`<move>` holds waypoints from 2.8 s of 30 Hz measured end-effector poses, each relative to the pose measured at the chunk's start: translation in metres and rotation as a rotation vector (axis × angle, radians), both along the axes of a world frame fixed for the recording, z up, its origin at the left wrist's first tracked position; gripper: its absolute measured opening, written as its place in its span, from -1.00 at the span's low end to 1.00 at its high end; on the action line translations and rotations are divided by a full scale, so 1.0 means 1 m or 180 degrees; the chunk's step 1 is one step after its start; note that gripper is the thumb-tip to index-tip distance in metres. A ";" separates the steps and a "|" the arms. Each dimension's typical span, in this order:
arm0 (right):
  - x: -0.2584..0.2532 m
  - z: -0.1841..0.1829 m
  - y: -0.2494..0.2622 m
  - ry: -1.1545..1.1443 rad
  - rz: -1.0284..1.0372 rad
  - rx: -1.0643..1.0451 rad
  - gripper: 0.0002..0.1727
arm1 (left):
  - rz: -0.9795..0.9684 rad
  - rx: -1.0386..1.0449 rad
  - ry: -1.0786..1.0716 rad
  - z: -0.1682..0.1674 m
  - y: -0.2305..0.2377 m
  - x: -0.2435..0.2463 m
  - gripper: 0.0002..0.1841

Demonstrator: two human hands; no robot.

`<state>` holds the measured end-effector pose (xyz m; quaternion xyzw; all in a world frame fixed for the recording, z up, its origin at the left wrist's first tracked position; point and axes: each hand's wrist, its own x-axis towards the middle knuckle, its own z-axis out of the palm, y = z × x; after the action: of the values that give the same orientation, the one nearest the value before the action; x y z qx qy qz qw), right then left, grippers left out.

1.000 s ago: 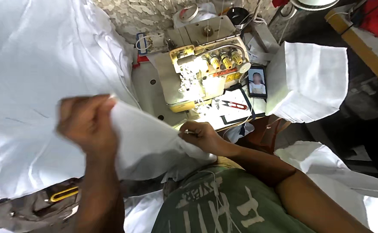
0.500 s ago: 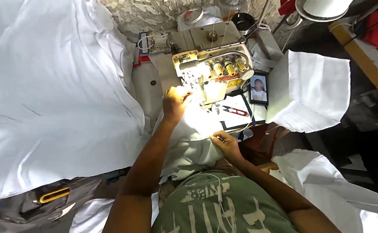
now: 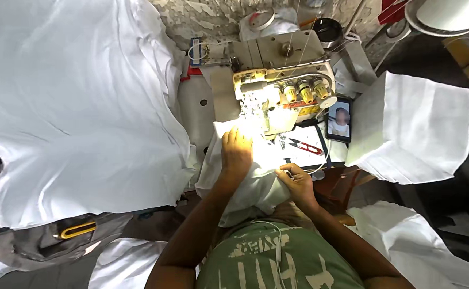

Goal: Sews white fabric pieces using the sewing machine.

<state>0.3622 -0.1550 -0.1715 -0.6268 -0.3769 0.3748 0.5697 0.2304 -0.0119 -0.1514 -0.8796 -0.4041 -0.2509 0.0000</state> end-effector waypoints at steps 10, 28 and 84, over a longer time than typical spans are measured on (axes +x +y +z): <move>0.003 0.001 0.005 -0.0308 -0.0160 0.0128 -0.95 | 0.0166 0.0121 0.0036 -0.002 0.007 0.006 -0.74; -0.020 0.013 0.052 -0.0701 0.0004 -0.0007 -0.82 | -0.0490 -0.1245 -0.0192 0.019 0.075 -0.016 -0.54; 0.026 0.016 0.054 0.1683 0.0602 -0.0765 -0.93 | 0.1843 -0.3926 -0.0540 -0.087 -0.092 -0.145 -0.55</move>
<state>0.3883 -0.1012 -0.1555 -0.5325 -0.2252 0.6182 0.5324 0.0858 -0.1044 -0.2383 -0.5527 -0.6906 -0.0329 -0.4653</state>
